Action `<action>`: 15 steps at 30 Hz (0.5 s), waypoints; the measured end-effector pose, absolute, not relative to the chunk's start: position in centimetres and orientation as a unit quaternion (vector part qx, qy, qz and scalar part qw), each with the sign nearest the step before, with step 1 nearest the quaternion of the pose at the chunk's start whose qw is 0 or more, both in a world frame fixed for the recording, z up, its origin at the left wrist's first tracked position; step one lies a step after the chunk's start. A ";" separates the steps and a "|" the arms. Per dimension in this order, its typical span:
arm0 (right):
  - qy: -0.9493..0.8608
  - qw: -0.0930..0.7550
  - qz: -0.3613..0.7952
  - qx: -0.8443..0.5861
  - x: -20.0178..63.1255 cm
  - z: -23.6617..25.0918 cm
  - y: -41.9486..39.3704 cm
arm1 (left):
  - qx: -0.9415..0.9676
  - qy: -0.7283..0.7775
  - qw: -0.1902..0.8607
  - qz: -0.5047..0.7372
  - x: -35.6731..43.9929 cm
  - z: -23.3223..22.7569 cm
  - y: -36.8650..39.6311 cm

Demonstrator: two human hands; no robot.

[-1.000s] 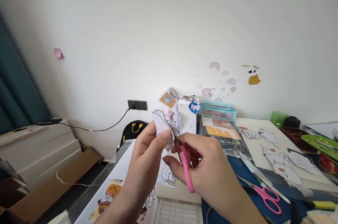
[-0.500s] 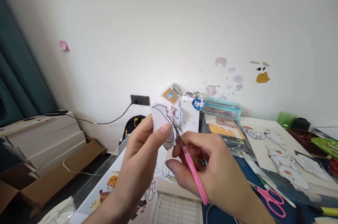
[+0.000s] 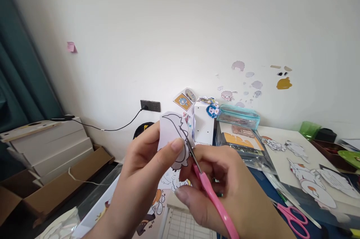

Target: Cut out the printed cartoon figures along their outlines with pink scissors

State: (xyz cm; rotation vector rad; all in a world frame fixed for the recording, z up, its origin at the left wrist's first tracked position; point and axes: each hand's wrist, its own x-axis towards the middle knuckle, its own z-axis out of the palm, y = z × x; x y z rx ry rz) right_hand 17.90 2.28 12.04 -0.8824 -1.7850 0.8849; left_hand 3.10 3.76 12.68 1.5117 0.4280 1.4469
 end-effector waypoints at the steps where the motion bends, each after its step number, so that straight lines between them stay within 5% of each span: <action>1: -0.726 0.462 0.358 -0.362 17.9 12.1 2.3 | 0.621 0.185 0.475 0.595 3.1 12.6 3.7; 15: -0.732 0.481 0.269 -0.400 17.7 11.4 2.2 | 0.613 0.217 0.441 0.619 3.4 12.6 3.4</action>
